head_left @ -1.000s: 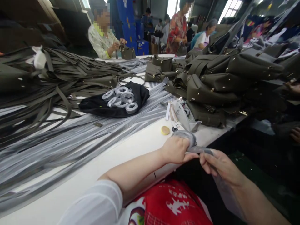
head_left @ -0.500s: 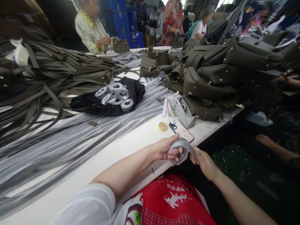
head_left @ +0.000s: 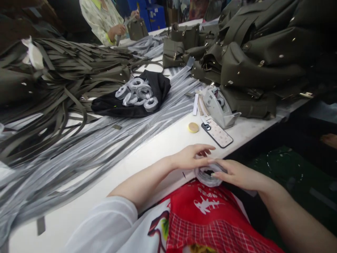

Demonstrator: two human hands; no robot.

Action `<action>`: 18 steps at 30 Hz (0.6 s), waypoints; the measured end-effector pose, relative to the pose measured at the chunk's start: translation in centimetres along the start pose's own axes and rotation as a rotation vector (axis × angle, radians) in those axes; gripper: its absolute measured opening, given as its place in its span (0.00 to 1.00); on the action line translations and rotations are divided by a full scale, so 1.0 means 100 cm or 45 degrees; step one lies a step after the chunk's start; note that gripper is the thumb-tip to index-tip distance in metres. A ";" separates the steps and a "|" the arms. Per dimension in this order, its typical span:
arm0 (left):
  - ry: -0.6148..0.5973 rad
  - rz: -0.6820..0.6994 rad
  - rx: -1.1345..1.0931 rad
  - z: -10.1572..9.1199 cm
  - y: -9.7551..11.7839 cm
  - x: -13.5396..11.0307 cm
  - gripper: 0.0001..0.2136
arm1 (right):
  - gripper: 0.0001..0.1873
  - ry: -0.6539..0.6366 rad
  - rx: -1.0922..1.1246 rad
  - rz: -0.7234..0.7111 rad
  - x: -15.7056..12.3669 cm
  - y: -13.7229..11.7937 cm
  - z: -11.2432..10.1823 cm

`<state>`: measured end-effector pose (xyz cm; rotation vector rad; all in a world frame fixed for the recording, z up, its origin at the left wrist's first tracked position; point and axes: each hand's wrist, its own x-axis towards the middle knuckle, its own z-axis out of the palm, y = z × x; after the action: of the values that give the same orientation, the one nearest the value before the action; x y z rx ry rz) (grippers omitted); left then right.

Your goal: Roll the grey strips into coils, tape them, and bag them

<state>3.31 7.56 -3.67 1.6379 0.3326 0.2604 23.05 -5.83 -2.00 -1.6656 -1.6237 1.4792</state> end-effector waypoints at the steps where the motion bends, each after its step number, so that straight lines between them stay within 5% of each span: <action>1: -0.071 0.031 0.085 0.003 0.000 -0.002 0.22 | 0.17 0.001 -0.034 -0.009 0.004 -0.001 0.001; 3: -0.025 0.041 0.158 0.009 -0.001 -0.006 0.19 | 0.17 0.097 -0.024 -0.018 0.013 -0.001 0.009; 8: 0.571 -0.160 -0.060 0.016 -0.017 -0.019 0.19 | 0.22 0.345 0.207 -0.083 0.040 0.000 0.040; 11: 0.765 -0.261 -0.180 0.013 -0.025 -0.033 0.20 | 0.22 0.370 0.344 -0.076 0.055 -0.005 0.052; 18: 0.470 -0.301 -0.105 0.009 -0.024 -0.071 0.17 | 0.17 -0.240 0.191 -0.130 0.072 -0.022 0.047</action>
<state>-3.15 4.27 -5.91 1.4494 0.7805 0.3915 16.43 -0.70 -4.84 -1.3779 -1.6213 1.7031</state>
